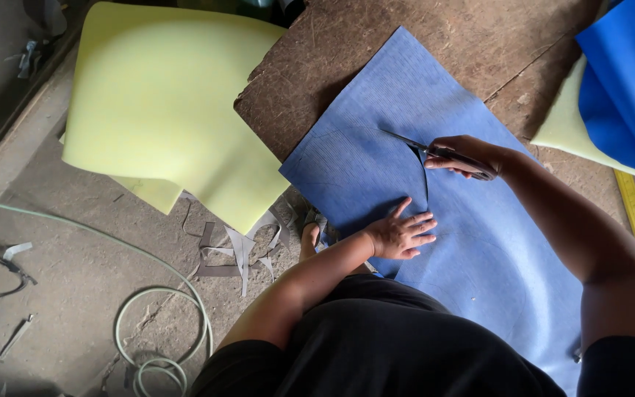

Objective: Tracing patterns onto blue fabric and cutting out the shapes using scissors.

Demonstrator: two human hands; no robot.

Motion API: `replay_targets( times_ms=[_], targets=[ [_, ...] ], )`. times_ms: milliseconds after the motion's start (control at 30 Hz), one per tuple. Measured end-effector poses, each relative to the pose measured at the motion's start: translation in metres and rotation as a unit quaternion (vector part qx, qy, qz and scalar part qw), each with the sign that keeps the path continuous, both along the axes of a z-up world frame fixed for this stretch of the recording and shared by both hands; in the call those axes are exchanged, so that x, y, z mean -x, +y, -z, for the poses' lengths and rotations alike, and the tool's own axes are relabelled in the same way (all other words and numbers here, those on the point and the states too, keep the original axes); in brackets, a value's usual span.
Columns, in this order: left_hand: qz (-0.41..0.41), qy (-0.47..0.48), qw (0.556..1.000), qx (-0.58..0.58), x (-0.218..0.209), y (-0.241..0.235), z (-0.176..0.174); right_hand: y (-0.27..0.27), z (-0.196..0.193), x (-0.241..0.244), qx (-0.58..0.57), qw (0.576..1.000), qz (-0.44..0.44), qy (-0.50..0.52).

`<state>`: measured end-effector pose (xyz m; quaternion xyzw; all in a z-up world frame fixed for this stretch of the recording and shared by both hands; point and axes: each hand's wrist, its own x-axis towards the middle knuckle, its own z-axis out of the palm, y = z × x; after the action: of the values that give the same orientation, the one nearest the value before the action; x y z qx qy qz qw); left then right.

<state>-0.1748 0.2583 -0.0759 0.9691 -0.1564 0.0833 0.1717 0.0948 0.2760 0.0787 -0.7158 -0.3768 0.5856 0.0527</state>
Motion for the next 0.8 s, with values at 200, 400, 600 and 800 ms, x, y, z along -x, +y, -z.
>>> replay_targets(
  times_ms=[200,400,600,800],
  targets=[
    [0.01,0.024,1.0,0.009,0.001,0.003,-0.004,0.024,-0.012,0.006,0.006,0.999,-0.035,-0.003],
    [-0.001,-0.004,1.0,-0.007,0.002,0.002,-0.004,0.057,-0.022,0.008,0.002,0.997,-0.076,-0.025],
    [0.015,0.028,0.999,-0.007,0.0,0.005,-0.002,0.089,-0.018,0.011,0.02,0.99,-0.137,-0.029],
    [0.001,0.012,1.0,-0.02,0.002,0.005,-0.007,0.116,-0.038,0.021,0.027,0.987,-0.153,-0.042]
  ],
)
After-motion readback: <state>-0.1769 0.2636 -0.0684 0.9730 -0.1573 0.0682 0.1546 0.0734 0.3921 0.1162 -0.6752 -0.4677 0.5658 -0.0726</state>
